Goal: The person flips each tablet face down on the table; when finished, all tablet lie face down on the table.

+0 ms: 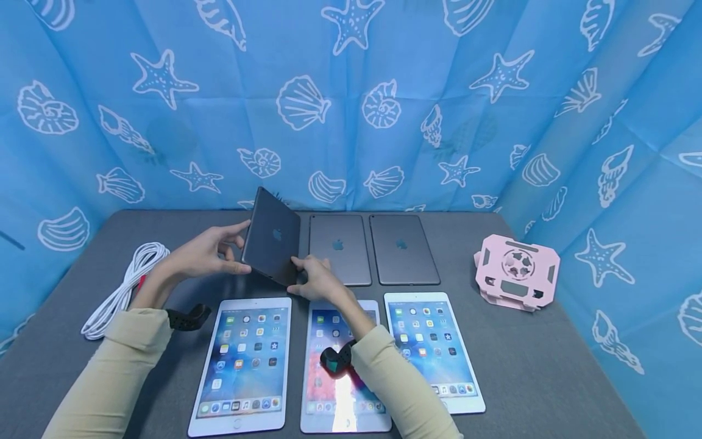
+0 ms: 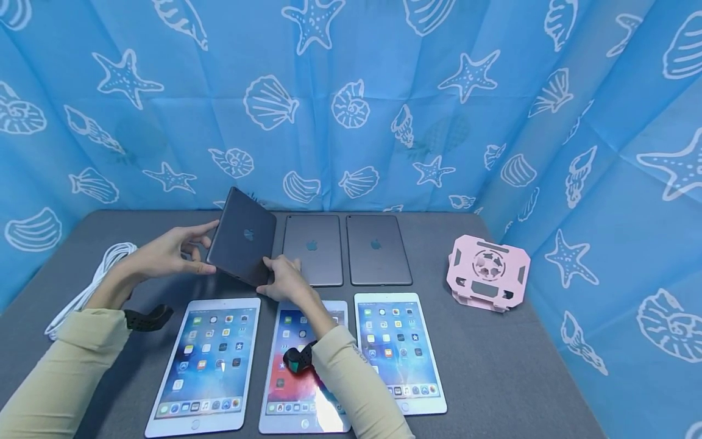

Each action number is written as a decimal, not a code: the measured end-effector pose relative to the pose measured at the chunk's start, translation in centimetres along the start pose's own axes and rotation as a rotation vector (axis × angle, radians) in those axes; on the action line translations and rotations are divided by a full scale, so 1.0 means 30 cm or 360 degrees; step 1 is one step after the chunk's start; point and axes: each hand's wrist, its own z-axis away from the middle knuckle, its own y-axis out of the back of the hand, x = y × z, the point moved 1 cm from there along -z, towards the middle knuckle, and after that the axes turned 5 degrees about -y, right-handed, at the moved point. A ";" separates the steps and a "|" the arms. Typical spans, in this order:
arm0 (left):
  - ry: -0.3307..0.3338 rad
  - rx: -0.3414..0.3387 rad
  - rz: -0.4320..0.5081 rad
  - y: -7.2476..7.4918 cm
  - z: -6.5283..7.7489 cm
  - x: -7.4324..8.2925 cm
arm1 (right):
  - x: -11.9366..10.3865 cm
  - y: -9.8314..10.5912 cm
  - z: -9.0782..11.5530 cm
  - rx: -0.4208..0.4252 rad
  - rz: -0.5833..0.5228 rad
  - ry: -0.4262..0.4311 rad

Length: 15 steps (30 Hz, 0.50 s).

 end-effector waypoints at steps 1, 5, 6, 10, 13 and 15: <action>-0.0004 0.0000 0.0006 -0.001 0.001 0.002 | 0.000 0.000 0.001 0.0001 0.0003 -0.0001; -0.0004 -0.0014 0.0019 -0.003 0.001 0.000 | 0.002 0.004 0.005 0.0004 0.0003 -0.0002; 0.0006 -0.0018 0.0015 -0.003 0.001 -0.002 | 0.002 0.005 0.006 0.0003 0.0004 -0.0001; 0.0041 -0.0037 0.0000 -0.006 0.002 -0.021 | 0.005 0.008 0.011 0.0008 0.0024 0.0003; 0.0060 -0.0044 0.0001 -0.009 0.003 -0.035 | 0.005 0.009 0.013 0.0012 0.0046 -0.0004; 0.0070 -0.0049 0.0008 -0.012 0.004 -0.043 | 0.005 0.010 0.014 0.0015 0.0058 -0.0009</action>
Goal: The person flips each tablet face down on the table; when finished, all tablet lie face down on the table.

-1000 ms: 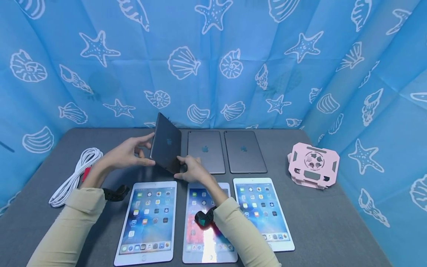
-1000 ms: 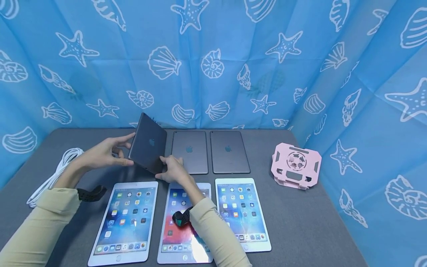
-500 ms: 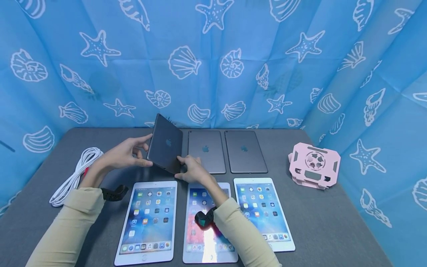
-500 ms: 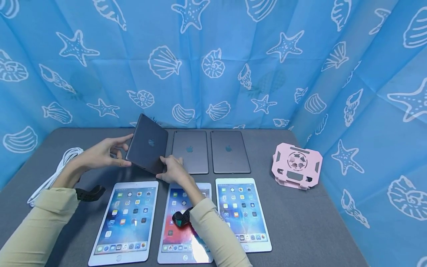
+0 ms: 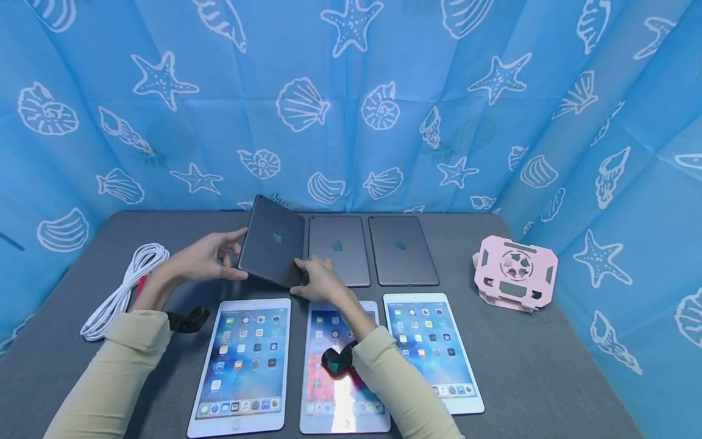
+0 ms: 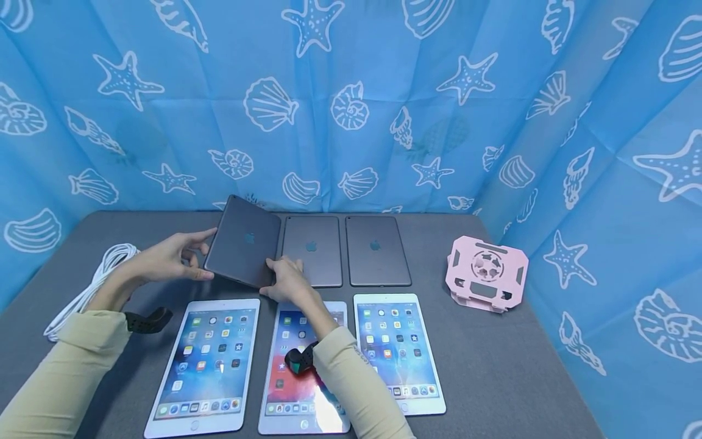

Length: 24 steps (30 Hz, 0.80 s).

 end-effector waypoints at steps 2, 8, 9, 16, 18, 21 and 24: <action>0.0011 -0.0003 -0.0011 -0.002 0.000 -0.008 | 0.000 0.000 0.001 0.0003 0.0007 -0.0003; 0.0048 -0.0020 -0.0030 -0.014 0.004 -0.029 | -0.001 -0.001 0.006 0.0024 0.0042 0.0004; 0.0052 -0.0024 -0.0030 -0.017 0.005 -0.033 | -0.001 -0.001 0.007 0.0027 0.0047 0.0003; 0.0086 -0.0072 0.0013 -0.037 0.005 -0.061 | 0.002 -0.005 0.005 0.0036 0.0065 -0.0018; 0.0094 -0.0075 0.0028 -0.041 0.004 -0.072 | 0.002 -0.006 0.005 0.0035 0.0073 -0.0025; 0.0103 -0.0075 0.0033 -0.048 0.002 -0.089 | 0.000 -0.007 0.006 0.0046 0.0101 -0.0024; 0.0104 -0.0075 0.0025 -0.053 0.000 -0.103 | -0.004 -0.007 0.006 0.0054 0.0130 -0.0026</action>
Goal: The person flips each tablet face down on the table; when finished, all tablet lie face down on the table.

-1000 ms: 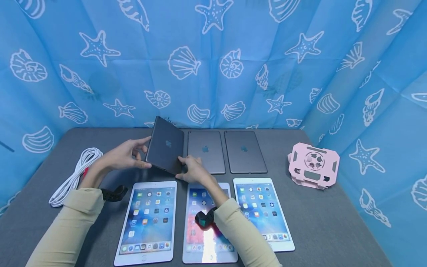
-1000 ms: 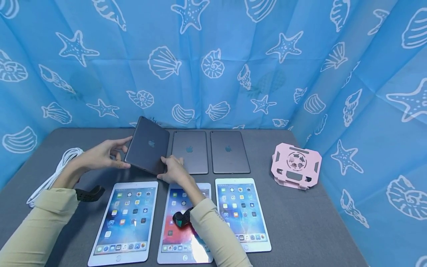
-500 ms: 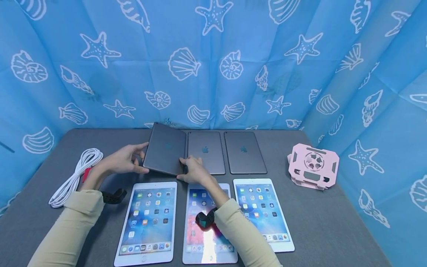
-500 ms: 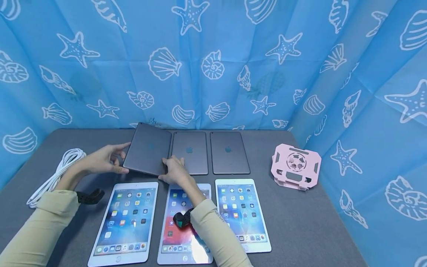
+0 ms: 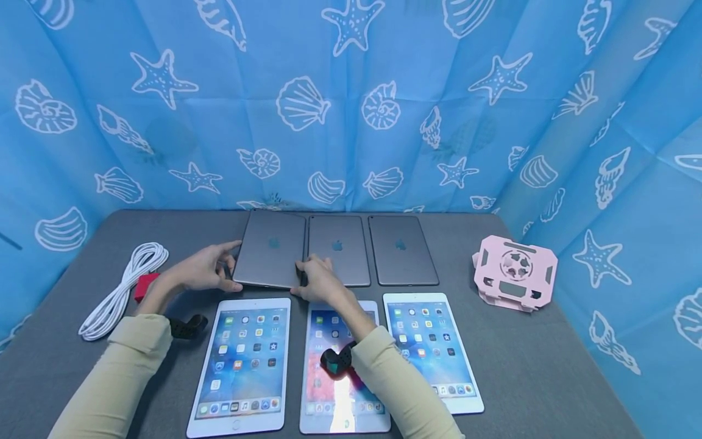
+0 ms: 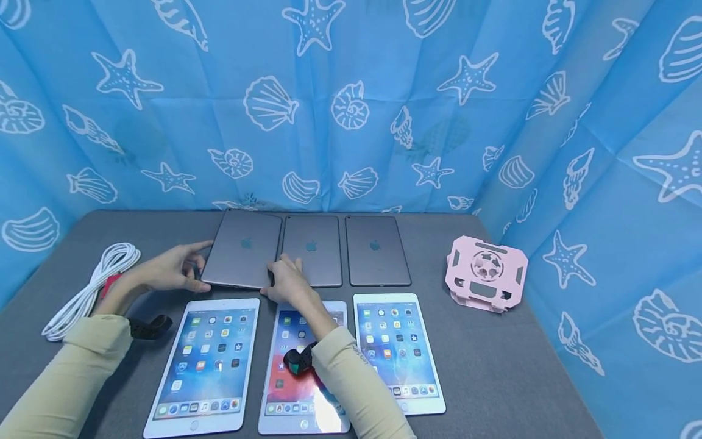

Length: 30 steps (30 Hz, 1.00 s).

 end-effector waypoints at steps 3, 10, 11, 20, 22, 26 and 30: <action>0.0000 0.0005 -0.0018 -0.004 -0.003 -0.011 | -0.004 0.000 -0.001 0.0007 0.0026 -0.0007; 0.0015 0.0033 -0.0064 -0.024 -0.015 -0.037 | -0.010 -0.001 -0.001 0.0024 0.0061 -0.0013; 0.0018 0.0038 -0.0074 -0.028 -0.017 -0.040 | -0.010 -0.001 0.000 0.0025 0.0062 -0.0010; 0.0040 0.0046 -0.0148 -0.043 -0.031 -0.043 | -0.009 -0.006 -0.004 0.0032 0.0097 0.0013; 0.0054 0.0039 -0.0166 -0.044 -0.035 -0.040 | -0.008 -0.007 -0.005 0.0032 0.0100 0.0013; 0.0081 0.0018 -0.0214 -0.040 -0.040 -0.025 | -0.004 -0.008 -0.008 0.0033 0.0108 0.0004; 0.0113 -0.0037 -0.0263 -0.036 -0.038 -0.012 | 0.002 -0.007 -0.009 0.0031 0.0106 0.0008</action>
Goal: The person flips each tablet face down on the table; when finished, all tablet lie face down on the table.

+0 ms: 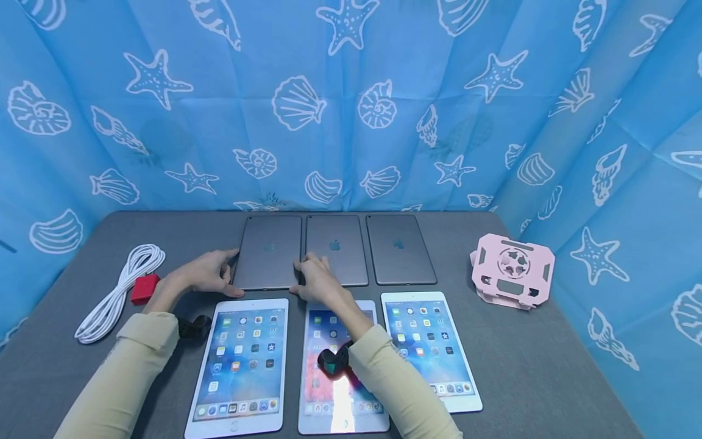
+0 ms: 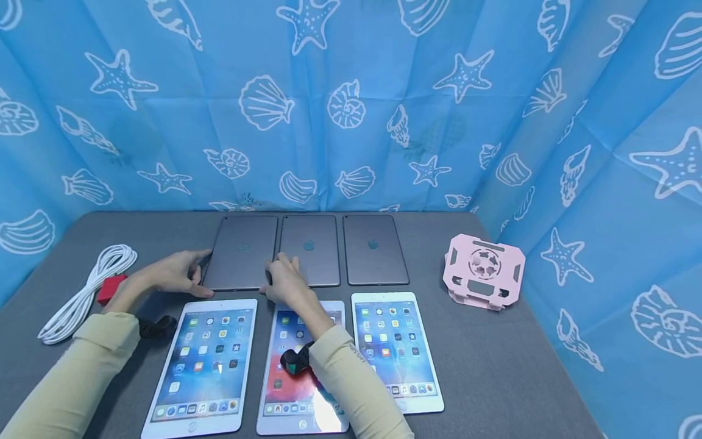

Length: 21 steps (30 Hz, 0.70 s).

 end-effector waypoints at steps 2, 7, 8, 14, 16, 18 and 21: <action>0.0016 -0.0033 0.0001 0.002 0.004 0.001 | 0.001 -0.001 0.000 0.0000 -0.0008 0.0008; 0.0025 -0.0060 0.0021 0.001 0.007 -0.005 | 0.002 -0.001 0.000 0.0014 0.0001 0.0027; 0.0024 -0.0063 0.0029 0.000 0.007 -0.005 | 0.003 -0.001 0.000 0.0015 0.0007 0.0027; 0.0037 -0.0104 0.0077 -0.005 0.007 -0.001 | 0.004 0.000 -0.002 0.0012 0.0028 0.0021; 0.0042 -0.0116 0.0079 -0.005 0.007 0.001 | 0.006 -0.001 -0.001 0.0018 0.0031 0.0032; 0.0035 -0.0116 0.0059 -0.004 0.006 0.004 | 0.006 -0.001 0.000 0.0027 0.0018 0.0049; 0.0001 -0.0085 -0.0004 -0.003 0.005 0.010 | 0.009 -0.001 0.003 0.0046 -0.0027 0.0085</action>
